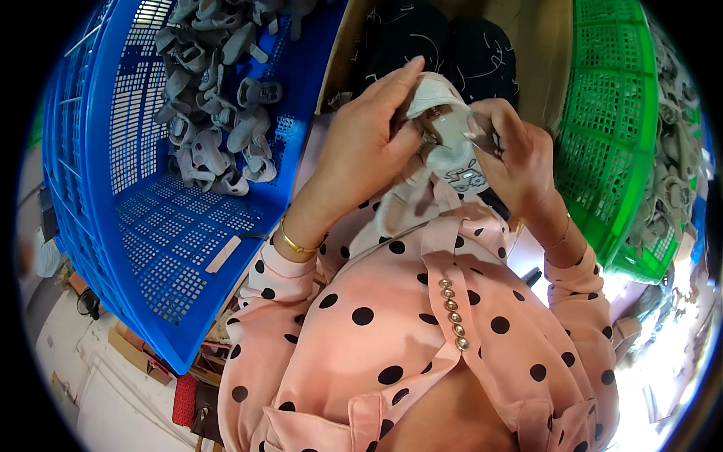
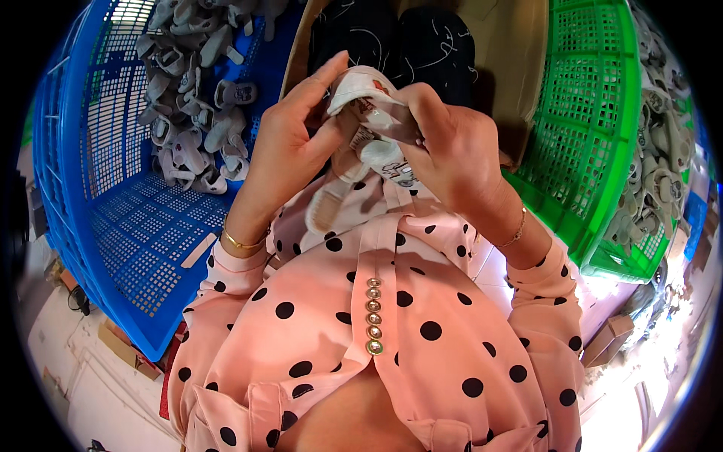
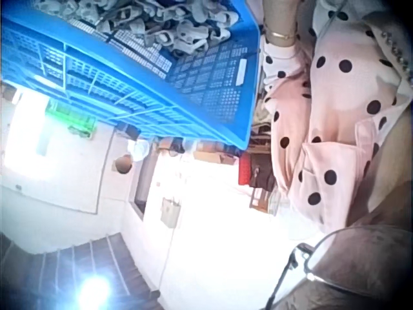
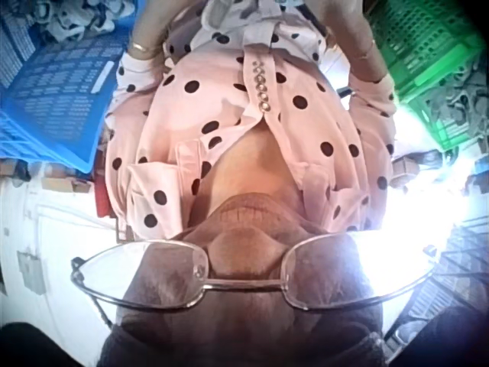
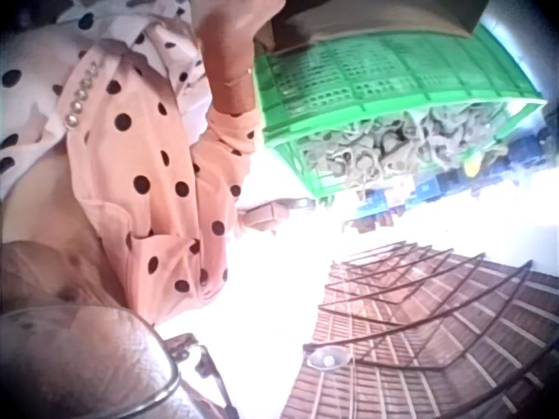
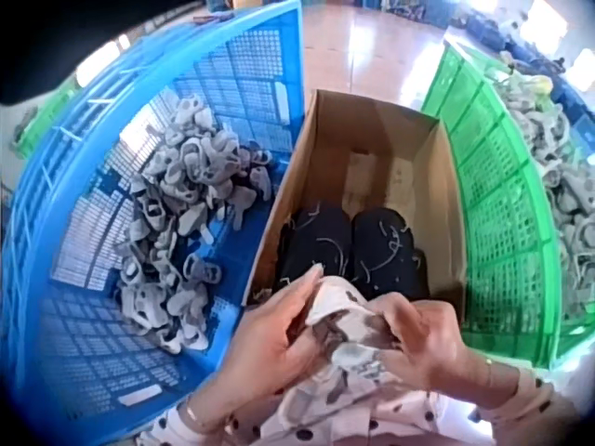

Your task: The person sits on the floor and uses scissors to trim loose threads and excess fabric from the edges of small white socks. They handle the socks one at a time, picking them from a blue basket, cutting the threads, and placing the finished items into a green basket.

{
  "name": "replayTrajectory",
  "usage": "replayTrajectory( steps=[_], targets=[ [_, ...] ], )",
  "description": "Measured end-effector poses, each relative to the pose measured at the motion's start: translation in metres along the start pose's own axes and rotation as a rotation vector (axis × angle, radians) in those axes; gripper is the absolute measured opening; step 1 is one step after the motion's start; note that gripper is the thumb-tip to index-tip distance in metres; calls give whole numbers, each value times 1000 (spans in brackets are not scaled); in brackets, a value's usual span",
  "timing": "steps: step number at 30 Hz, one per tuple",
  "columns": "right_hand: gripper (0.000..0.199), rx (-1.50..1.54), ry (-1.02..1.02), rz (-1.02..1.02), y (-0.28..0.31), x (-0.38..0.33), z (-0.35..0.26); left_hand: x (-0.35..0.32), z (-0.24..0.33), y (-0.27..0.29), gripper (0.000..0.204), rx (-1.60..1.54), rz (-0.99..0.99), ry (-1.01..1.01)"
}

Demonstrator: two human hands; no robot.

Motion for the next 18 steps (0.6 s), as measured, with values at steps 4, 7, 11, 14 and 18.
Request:
replayTrajectory(
  steps=[4,7,11,14,18],
  targets=[
    [37,216,-123,48,6,-8,3,0,11,11,47,3,148,-11],
    [38,237,-153,76,-1,-18,6,-3,20,15,34,80,188,-136],
    [44,205,-158,100,-11,-35,11,-6,19,11,24,39,139,-202],
    [47,201,-121,106,-22,-49,13,-10,5,0,21,21,97,-133],
    [47,186,-80,124,-24,-51,16,-4,-6,-12,16,-16,38,-83]
  ],
)
Point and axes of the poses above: each hand's wrist, its own x-axis towards the middle knuckle, its own y-axis out of the back of the hand, z = x × y, the point moved 8 cm from there along x, towards the middle knuckle, and after that the axes turned 3 degrees about x, right-handed, at the moved point
